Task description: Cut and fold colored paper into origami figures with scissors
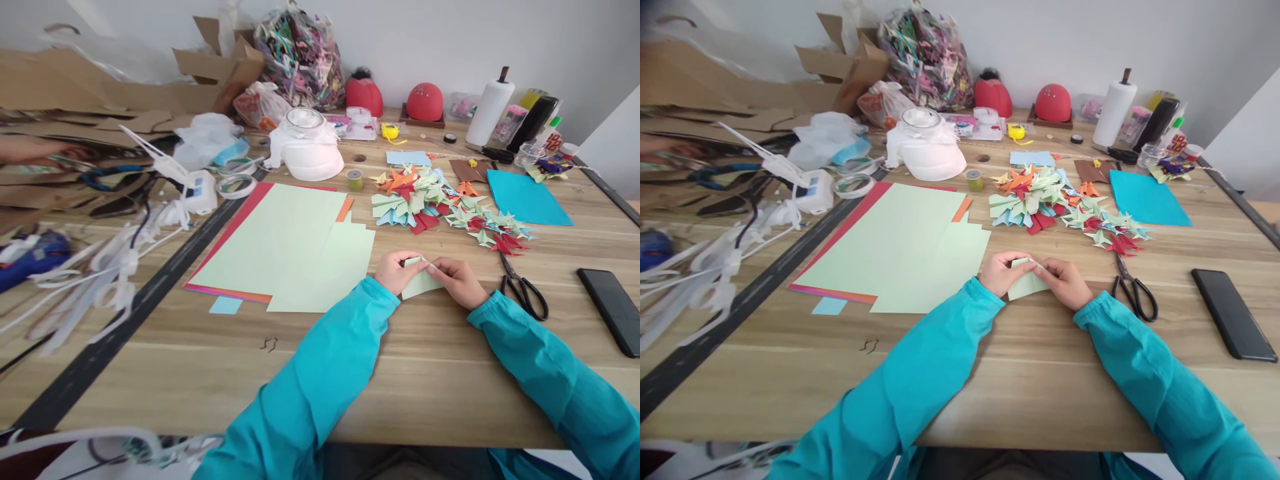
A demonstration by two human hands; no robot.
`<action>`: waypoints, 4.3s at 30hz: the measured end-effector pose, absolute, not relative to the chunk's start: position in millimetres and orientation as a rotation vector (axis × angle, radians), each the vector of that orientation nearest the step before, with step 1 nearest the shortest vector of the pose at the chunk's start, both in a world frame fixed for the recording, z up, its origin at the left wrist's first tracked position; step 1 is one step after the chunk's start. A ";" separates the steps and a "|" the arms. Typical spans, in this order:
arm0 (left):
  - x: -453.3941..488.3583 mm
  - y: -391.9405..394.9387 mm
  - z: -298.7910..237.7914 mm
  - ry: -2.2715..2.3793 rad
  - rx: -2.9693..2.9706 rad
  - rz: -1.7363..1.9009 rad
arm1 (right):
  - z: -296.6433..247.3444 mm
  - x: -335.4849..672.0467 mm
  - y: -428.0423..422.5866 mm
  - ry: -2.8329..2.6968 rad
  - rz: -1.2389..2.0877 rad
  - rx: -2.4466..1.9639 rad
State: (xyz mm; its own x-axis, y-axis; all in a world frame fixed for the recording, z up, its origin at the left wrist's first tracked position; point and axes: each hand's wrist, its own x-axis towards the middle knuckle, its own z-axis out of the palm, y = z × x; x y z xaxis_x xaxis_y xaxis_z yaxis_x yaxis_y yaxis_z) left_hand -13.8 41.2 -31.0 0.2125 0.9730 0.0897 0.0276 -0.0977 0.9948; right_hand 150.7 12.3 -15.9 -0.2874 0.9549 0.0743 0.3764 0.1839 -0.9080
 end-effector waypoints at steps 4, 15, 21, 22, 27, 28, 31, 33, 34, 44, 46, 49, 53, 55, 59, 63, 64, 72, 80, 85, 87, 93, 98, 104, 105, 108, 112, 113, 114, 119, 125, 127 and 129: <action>-14.1 41.6 -30.9 1.050 1.393 1.071 | -14.5 151.6 12.8 -1.783 1.072 -1.256; -15.5 43.2 -31.3 1.039 1.320 1.032 | -13.9 150.9 12.5 -1.827 1.045 -1.268; -13.8 42.5 -32.4 1.045 1.298 1.041 | -14.2 151.1 12.1 -1.847 1.034 -1.279; -13.7 42.4 -32.4 1.049 1.295 1.037 | -14.3 151.1 12.1 -1.848 1.034 -1.278; -14.1 42.4 -30.8 1.054 1.333 1.036 | -14.3 150.9 12.1 -1.842 1.036 -1.278; -14.3 42.4 -30.5 1.053 1.340 1.040 | -14.1 150.7 12.0 -1.840 1.038 -1.279; -14.4 42.5 -30.1 1.044 1.341 1.039 | -13.6 150.2 11.5 -1.827 1.044 -1.284; -14.3 42.5 -30.1 1.041 1.334 1.033 | -13.3 149.9 11.4 -1.818 1.045 -1.292; -14.2 42.5 -30.1 1.041 1.328 1.029 | -13.3 149.8 11.4 -1.816 1.044 -1.294; -14.7 41.5 -29.3 1.039 1.246 1.001 | -13.1 150.4 10.7 -1.816 1.026 -1.323; -15.4 41.5 -29.7 1.021 1.187 1.000 | -12.8 150.5 10.6 -1.815 1.026 -1.319; -15.8 41.9 -31.0 0.981 1.098 1.004 | -12.6 150.5 10.8 -1.825 1.021 -1.315; -15.3 42.3 -32.4 0.990 1.069 1.020 | -12.4 150.4 11.3 -1.832 1.019 -1.315; -15.2 42.4 -32.7 0.993 1.066 1.025 | -12.4 150.4 11.4 -1.833 1.014 -1.315; -15.3 42.4 -33.0 0.974 1.051 1.019 | -12.8 150.3 11.4 -1.817 1.012 -1.315; -15.4 42.7 -33.3 0.963 1.067 1.017 | -14.2 150.5 11.8 -1.803 1.014 -1.315; -15.3 42.8 -33.3 0.959 1.079 1.013 | -14.7 150.6 12.1 -1.802 1.017 -1.314; -13.6 44.6 -33.4 1.034 1.331 1.069 | -14.7 150.1 11.4 -1.797 1.022 -1.316; -14.4 44.5 -32.0 1.042 1.402 1.078 | -12.0 149.0 10.6 -1.803 1.033 -1.300; -14.2 42.9 -29.4 1.051 1.415 1.066 | -13.8 150.3 10.4 -1.800 1.028 -1.296; -14.4 42.1 -27.1 1.050 1.437 1.047 | -14.6 151.3 10.4 -1.810 1.025 -1.287; -16.7 41.3 -22.5 0.979 1.514 0.967 | -15.2 153.6 10.5 -1.855 1.057 -1.268; -17.5 39.8 -21.6 0.954 1.546 0.904 | -13.6 153.9 10.1 -1.851 1.136 -1.258; -16.9 40.9 -23.8 0.962 1.468 0.963 | -9.8 152.2 9.7 -1.774 1.174 -1.246; -16.8 41.2 -24.2 0.964 1.456 0.983 | -9.4 152.0 9.7 -1.767 1.172 -1.244; -16.6 41.6 -24.0 0.981 1.469 1.027 | -8.9 152.1 9.6 -1.766 1.179 -1.241; -17.0 40.9 -20.8 0.994 1.523 1.001 | -9.9 152.9 9.6 -1.779 1.191 -1.231; -17.2 40.7 -19.9 0.992 1.541 0.984 | -10.2 153.2 9.7 -1.783 1.190 -1.230; -17.5 40.5 -19.3 0.987 1.562 0.966 | -10.6 153.4 9.8 -1.790 1.190 -1.230; -17.8 38.0 -18.4 1.006 1.631 0.886 | -12.2 154.4 9.8 -1.800 1.202 -1.258; -16.7 36.1 -18.2 0.995 1.596 0.939 | -11.2 153.6 7.7 -1.751 1.176 -1.270; -16.7 37.7 -19.1 0.995 1.558 0.956 | -9.3 152.7 6.8 -1.728 1.189 -1.302; -17.0 39.8 -20.7 0.988 1.528 0.978 | -7.2 151.5 6.4 -1.711 1.190 -1.323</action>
